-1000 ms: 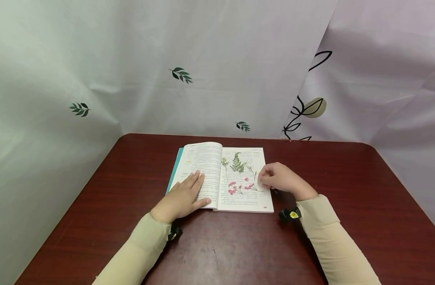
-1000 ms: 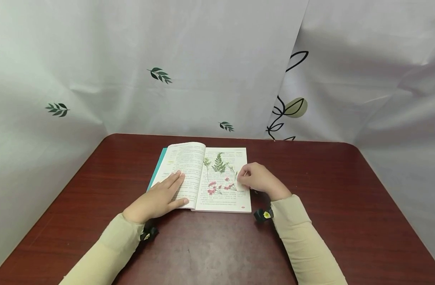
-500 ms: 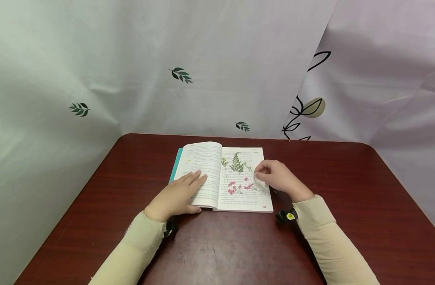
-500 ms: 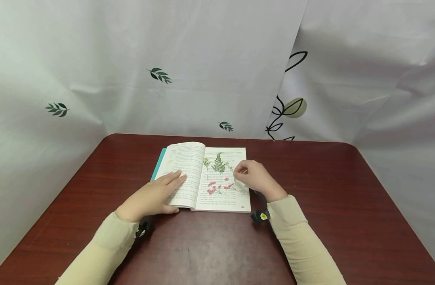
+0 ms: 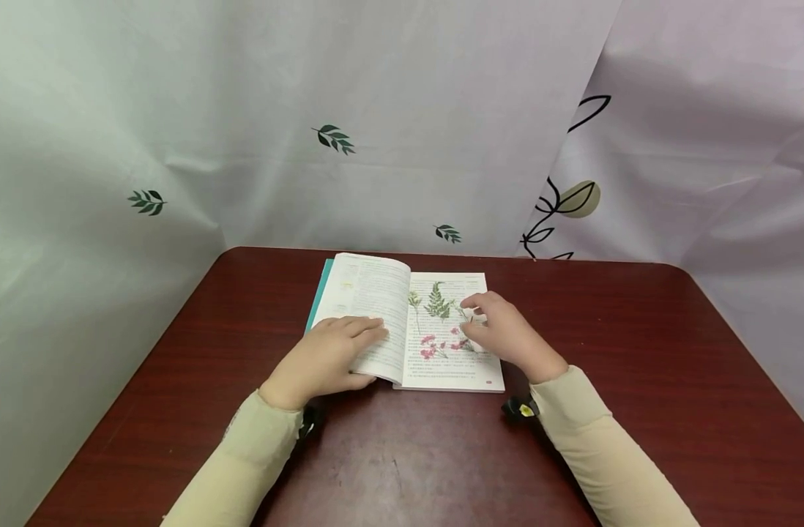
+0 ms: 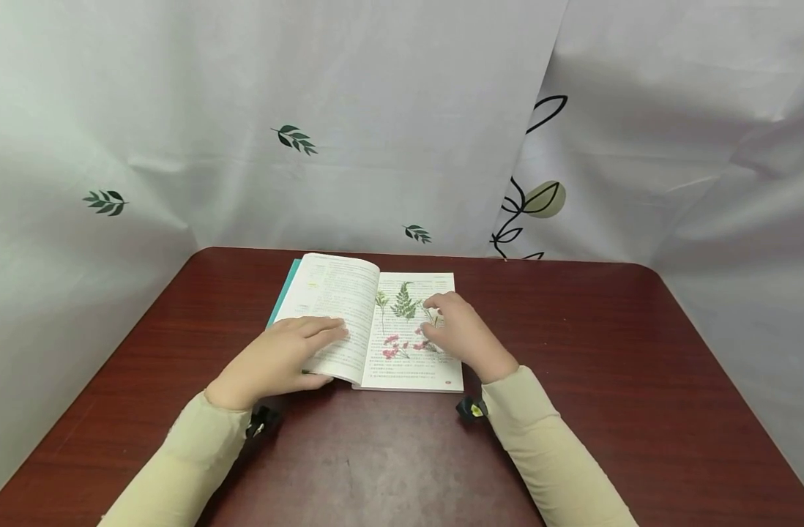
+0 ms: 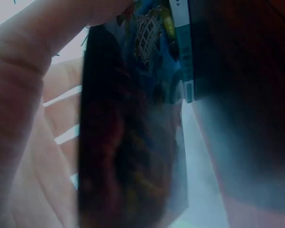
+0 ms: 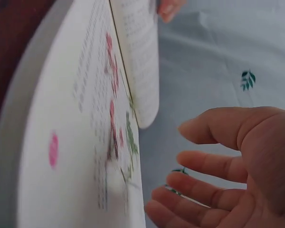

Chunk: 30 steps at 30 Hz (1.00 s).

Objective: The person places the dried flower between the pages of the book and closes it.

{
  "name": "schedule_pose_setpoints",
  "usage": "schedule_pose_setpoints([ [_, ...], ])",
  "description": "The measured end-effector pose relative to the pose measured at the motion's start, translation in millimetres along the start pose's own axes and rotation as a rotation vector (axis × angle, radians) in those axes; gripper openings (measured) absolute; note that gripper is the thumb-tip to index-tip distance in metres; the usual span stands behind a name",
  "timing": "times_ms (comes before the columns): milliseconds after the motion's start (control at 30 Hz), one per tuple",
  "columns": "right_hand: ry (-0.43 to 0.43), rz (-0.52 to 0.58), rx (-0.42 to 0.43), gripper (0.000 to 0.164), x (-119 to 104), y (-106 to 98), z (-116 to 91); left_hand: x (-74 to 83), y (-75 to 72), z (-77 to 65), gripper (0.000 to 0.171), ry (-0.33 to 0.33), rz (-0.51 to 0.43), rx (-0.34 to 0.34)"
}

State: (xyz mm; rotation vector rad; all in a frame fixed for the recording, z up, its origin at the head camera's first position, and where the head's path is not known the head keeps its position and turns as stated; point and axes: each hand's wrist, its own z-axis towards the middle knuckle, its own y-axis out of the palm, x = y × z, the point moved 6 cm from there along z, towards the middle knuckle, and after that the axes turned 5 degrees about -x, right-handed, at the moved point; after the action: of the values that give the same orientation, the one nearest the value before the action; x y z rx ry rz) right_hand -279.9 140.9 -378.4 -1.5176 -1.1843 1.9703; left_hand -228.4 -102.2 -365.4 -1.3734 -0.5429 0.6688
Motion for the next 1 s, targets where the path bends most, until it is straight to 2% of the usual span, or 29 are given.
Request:
schedule_pose_setpoints([
  [200,-0.178,-0.042,0.054,0.04,-31,17,-5,9.4,-13.5,0.5,0.058,0.055,0.103,0.103],
  [367,-0.248,-0.061,0.023,0.056,-52,37,-11,13.2,-23.5,-1.4,0.058,0.091,0.149,0.168],
  [500,-0.266,-0.053,-0.022,0.065,-64,51,-15,16.4,-33.7,-2.8,0.058,0.097,0.18,0.227],
  [667,-0.274,-0.022,-0.05,0.065,-76,64,-17,21.8,-44.5,-4.9,0.053,0.113,0.22,0.317],
  [833,-0.253,-0.034,-0.031,0.067,-81,72,-17,24.5,-51.2,-7.4,0.049,0.129,0.238,0.371],
  [1000,-0.219,0.01,0.005,0.07,-83,73,-17,25.3,-52.9,-7.9,0.047,0.127,0.234,0.391],
])
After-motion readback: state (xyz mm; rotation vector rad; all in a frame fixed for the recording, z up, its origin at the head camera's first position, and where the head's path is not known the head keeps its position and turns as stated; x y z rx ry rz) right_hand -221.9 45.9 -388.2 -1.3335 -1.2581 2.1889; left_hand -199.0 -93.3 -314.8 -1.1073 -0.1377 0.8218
